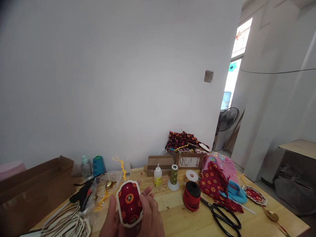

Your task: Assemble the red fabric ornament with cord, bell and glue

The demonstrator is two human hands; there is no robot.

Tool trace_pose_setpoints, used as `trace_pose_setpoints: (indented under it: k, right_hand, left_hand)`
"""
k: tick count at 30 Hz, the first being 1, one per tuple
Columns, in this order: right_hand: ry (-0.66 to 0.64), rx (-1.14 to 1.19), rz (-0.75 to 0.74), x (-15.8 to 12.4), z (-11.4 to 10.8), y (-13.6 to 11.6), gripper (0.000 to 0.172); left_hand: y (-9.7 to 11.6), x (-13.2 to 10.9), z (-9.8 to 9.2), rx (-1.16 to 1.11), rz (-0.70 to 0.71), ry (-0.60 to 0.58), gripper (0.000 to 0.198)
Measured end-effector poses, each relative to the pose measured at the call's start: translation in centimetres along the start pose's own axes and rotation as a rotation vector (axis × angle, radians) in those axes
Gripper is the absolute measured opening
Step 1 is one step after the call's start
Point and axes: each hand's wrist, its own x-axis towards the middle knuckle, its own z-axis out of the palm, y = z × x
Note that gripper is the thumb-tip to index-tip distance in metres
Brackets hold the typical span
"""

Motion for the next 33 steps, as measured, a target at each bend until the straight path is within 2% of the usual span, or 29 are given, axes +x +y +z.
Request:
trace_pose_setpoints:
  k: [4, 6, 9, 13, 18, 26, 33]
  right_hand:
    - [0.02, 0.048, 0.026, 0.0, 0.6, 1.1, 0.051]
    - [0.001, 0.215, 0.089, 0.2, 0.5, 1.3, 0.048]
    - [-0.036, 0.506, 0.276, 0.3, 0.4, 1.5, 0.04]
    - [-0.052, 0.717, 0.412, 0.1, 1.0, 1.4, 0.036]
    - [-0.048, 0.777, 0.437, -0.2, 1.6, 0.8, 0.036]
    - [0.05, 0.828, 0.487, -0.5, 1.9, 1.0, 0.037]
    - [0.09, 0.846, 0.549, -0.4, 1.6, 0.8, 0.04]
  left_hand:
    - [-0.7, 1.8, 0.4, -0.035, -0.051, 0.042, 0.05]
    - [-0.6, 2.2, 0.2, -0.024, -0.069, 0.027, 0.048]
    - [-0.1, 2.2, 0.0, -0.045, -0.137, -0.002, 0.05]
    - [0.4, 1.6, 0.2, -0.064, -0.214, 0.107, 0.05]
    - [0.6, 1.1, 0.2, -0.031, -0.184, 0.168, 0.045]
    - [-0.3, 1.0, 0.1, -0.096, -0.135, 0.139, 0.047]
    - [-0.2, 0.4, 2.3, -0.128, -0.126, 0.252, 0.039]
